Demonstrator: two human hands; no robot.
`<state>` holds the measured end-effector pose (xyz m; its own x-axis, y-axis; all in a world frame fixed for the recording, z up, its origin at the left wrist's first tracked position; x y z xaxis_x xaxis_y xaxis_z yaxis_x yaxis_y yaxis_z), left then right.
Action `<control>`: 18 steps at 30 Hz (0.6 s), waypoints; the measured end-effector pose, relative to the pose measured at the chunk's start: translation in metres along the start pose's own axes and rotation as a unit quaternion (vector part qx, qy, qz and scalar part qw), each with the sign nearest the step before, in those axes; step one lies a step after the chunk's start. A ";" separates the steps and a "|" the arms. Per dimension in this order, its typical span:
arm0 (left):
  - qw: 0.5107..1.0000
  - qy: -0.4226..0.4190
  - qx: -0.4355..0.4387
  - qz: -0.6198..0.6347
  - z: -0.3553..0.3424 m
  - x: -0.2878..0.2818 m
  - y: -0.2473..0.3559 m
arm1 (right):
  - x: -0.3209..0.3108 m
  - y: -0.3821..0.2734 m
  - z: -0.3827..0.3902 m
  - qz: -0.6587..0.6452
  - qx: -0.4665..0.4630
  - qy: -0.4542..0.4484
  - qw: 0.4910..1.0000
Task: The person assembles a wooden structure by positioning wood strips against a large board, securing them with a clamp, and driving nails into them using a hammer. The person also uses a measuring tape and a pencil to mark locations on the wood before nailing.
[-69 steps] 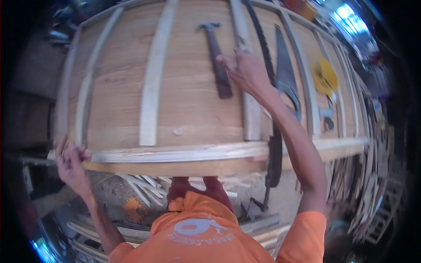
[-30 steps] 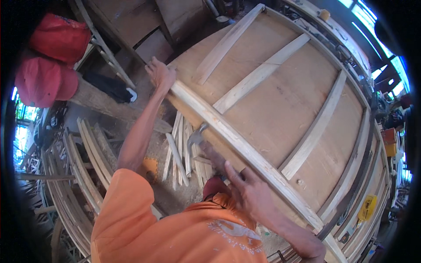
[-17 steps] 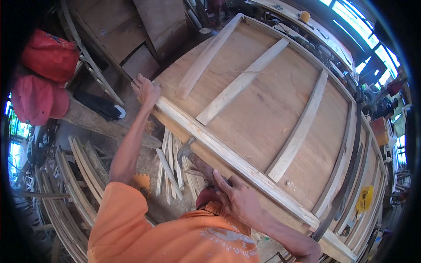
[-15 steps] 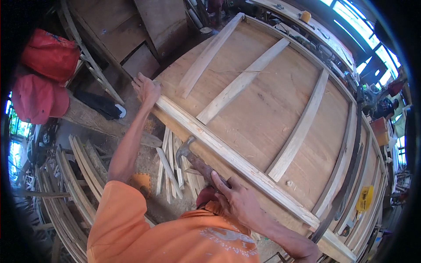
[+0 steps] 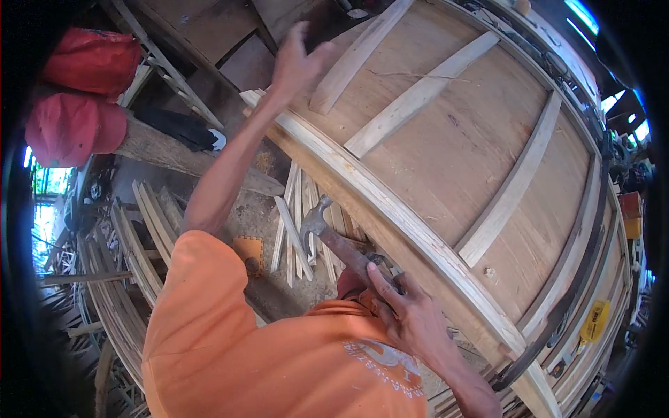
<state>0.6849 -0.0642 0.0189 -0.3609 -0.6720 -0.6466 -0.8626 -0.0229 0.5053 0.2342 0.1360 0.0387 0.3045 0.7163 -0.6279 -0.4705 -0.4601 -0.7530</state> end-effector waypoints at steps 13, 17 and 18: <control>0.939 -0.318 0.106 0.077 0.029 0.193 0.085 | 0.019 -0.005 -0.019 0.038 -0.058 0.017 0.997; 0.947 -0.304 0.106 0.008 0.025 0.192 0.080 | 0.018 -0.003 -0.039 0.031 -0.036 -0.019 0.999; 0.940 -0.320 0.120 0.010 0.027 0.192 0.078 | 0.015 0.001 -0.045 0.025 -0.018 0.020 0.999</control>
<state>0.5384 -0.1747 -0.0811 -0.4513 -0.0854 -0.8883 -0.8804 0.2054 0.4275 0.2755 0.1227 0.0196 0.3136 0.6707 -0.6722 -0.4556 -0.5148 -0.7262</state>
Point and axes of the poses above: each hand's wrist, its own z-axis away from the middle knuckle, its own x-axis out of the palm, y = z × x, the point moved 2 cm from there along -z, towards the middle knuckle, and after that the axes turned 7 degrees about -z, right-handed, at the moved point
